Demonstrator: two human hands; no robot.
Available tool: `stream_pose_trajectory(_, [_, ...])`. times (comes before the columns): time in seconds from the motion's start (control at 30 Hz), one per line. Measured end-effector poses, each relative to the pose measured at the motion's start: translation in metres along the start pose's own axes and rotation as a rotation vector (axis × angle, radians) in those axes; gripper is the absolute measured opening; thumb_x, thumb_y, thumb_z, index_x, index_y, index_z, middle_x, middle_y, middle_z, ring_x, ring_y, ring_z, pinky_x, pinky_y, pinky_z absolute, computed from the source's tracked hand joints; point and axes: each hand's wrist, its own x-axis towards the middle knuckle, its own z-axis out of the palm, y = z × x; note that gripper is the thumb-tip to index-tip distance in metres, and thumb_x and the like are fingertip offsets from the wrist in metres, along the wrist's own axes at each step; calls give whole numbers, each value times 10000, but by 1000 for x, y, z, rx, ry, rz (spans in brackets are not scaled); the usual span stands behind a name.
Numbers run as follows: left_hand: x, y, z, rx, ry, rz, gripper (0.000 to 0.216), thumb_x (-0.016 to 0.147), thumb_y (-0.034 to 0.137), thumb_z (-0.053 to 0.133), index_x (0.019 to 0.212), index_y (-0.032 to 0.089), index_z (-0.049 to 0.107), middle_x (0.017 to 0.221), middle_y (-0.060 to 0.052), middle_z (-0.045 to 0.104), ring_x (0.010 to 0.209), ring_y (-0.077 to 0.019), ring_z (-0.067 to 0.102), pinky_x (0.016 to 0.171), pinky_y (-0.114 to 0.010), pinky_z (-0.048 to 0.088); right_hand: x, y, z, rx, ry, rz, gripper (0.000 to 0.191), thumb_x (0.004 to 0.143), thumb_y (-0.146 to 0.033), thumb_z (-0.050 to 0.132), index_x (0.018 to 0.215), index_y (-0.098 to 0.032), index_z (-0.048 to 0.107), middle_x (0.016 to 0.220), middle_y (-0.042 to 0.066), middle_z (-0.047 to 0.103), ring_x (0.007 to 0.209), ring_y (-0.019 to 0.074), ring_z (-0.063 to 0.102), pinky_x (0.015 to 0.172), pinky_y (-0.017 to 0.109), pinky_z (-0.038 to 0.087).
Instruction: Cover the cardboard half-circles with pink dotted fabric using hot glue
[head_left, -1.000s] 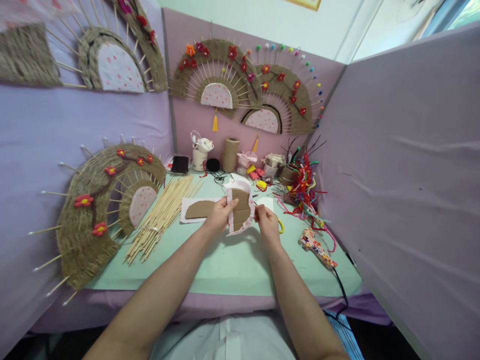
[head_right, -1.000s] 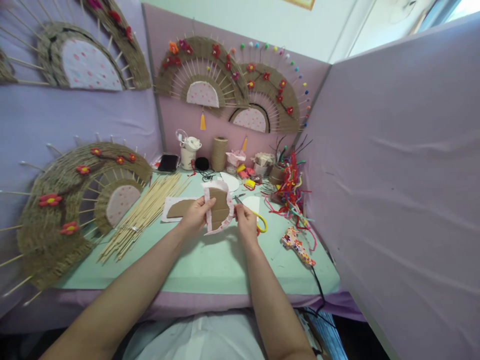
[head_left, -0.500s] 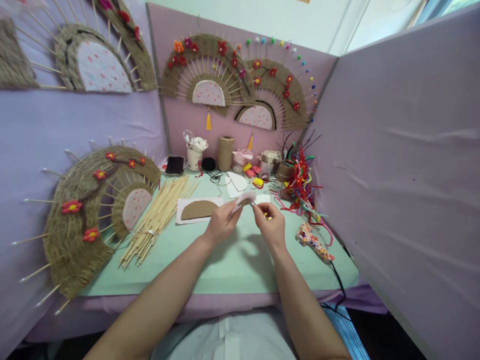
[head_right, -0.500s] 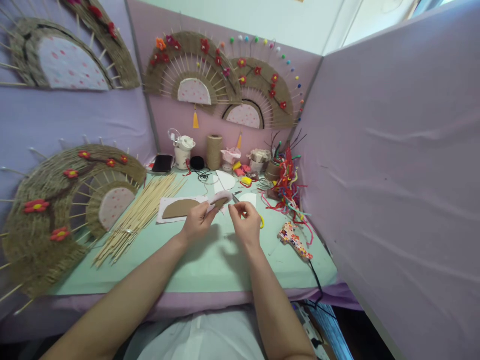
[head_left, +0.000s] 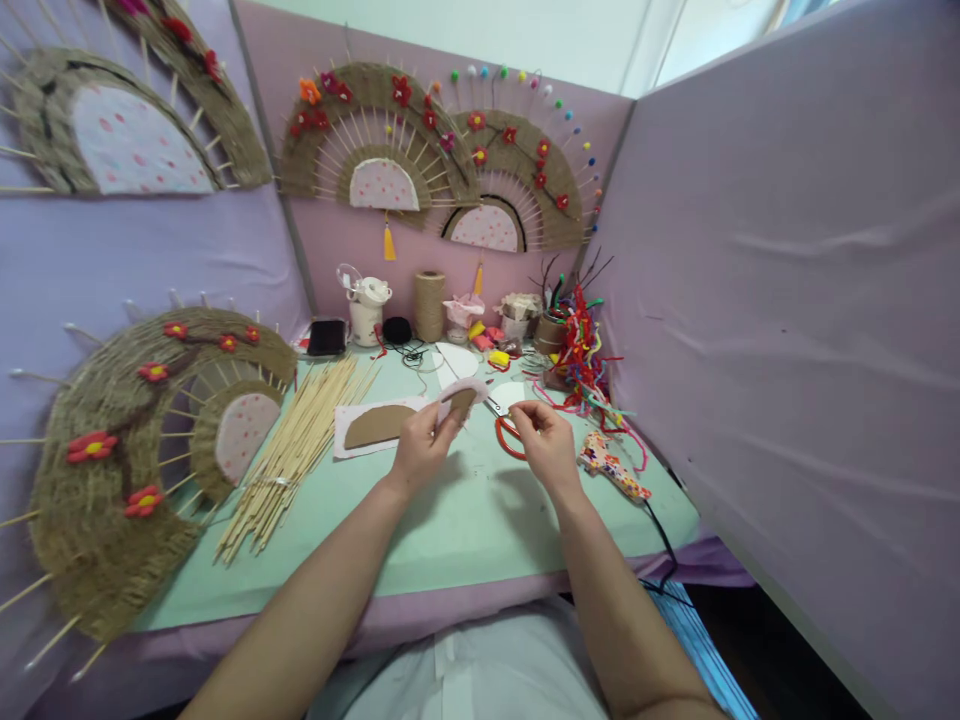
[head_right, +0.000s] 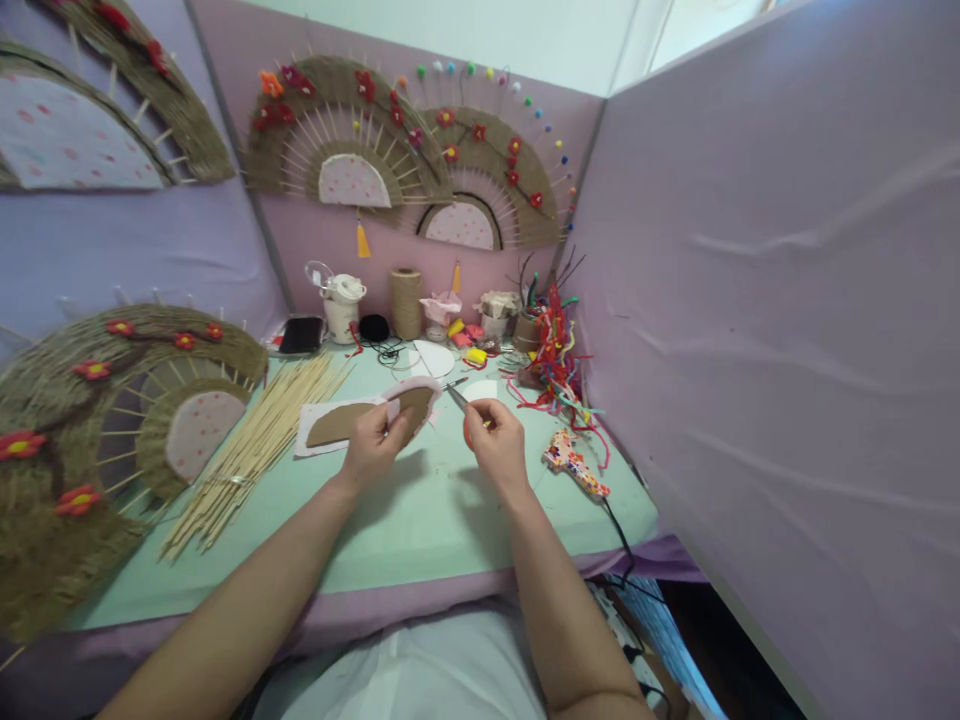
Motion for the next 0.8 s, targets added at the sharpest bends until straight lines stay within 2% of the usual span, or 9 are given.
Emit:
stream_pose_trajectory(0.1, [1,-2,-1,-16,70,-109,341,846,360,496,570,184,403,510,46,373,500,-95,358,512,-243,288,-1,20,-40,-267,-126,-9,210,800,-343,514,823,-173,635,813,45,659,750,171,584,698,283,438])
stream_pose_trajectory(0.17, [2,-2,-1,-47,86,-184,339,843,381,494,581,185,403,520,47,365,509,-98,356,511,-242,285,-1,37,-72,-482,-201,50,212,789,-316,514,886,-169,631,878,66,664,812,192,595,731,299,438])
stream_pose_trajectory(0.27, [2,-1,-1,-93,100,-240,328,830,405,504,598,185,427,535,43,383,521,-104,373,516,-242,296,-3,60,-114,-800,-205,147,256,773,-284,524,962,-144,626,981,119,652,917,228,586,795,323,420])
stream_pose_trajectory(0.33, [3,-1,-1,-115,100,-263,299,824,413,506,636,182,475,561,34,427,541,-113,410,532,-244,321,-4,69,-130,-945,-236,203,320,766,-320,555,1022,-139,617,1049,145,630,985,258,571,828,335,403])
stream_pose_trajectory(0.43, [4,-2,-1,-117,109,-316,274,812,424,514,702,174,536,585,23,478,558,-127,450,544,-247,347,-6,76,-137,-1055,-319,333,404,743,-386,602,1070,-149,597,1030,145,630,964,281,584,775,331,406])
stream_pose_trajectory(0.53, [5,-2,-1,-116,126,-358,273,796,431,525,721,171,555,585,23,493,549,-129,451,533,-244,348,-8,79,-131,-1053,-357,398,426,747,-395,610,1098,-156,574,996,130,643,906,268,607,698,305,401])
stream_pose_trajectory(0.7, [5,-2,-2,-131,120,-346,275,807,424,509,707,169,537,594,28,483,564,-121,435,541,-235,342,-9,78,-123,-1065,-322,343,333,771,-302,600,1046,-113,601,980,166,650,895,267,617,702,306,395])
stream_pose_trajectory(0.8, [6,-1,-3,-107,137,-337,276,812,414,508,695,165,531,599,28,478,579,-117,428,556,-233,343,-9,66,-126,-956,-313,293,288,756,-298,607,988,-128,621,937,148,655,850,259,615,690,315,408])
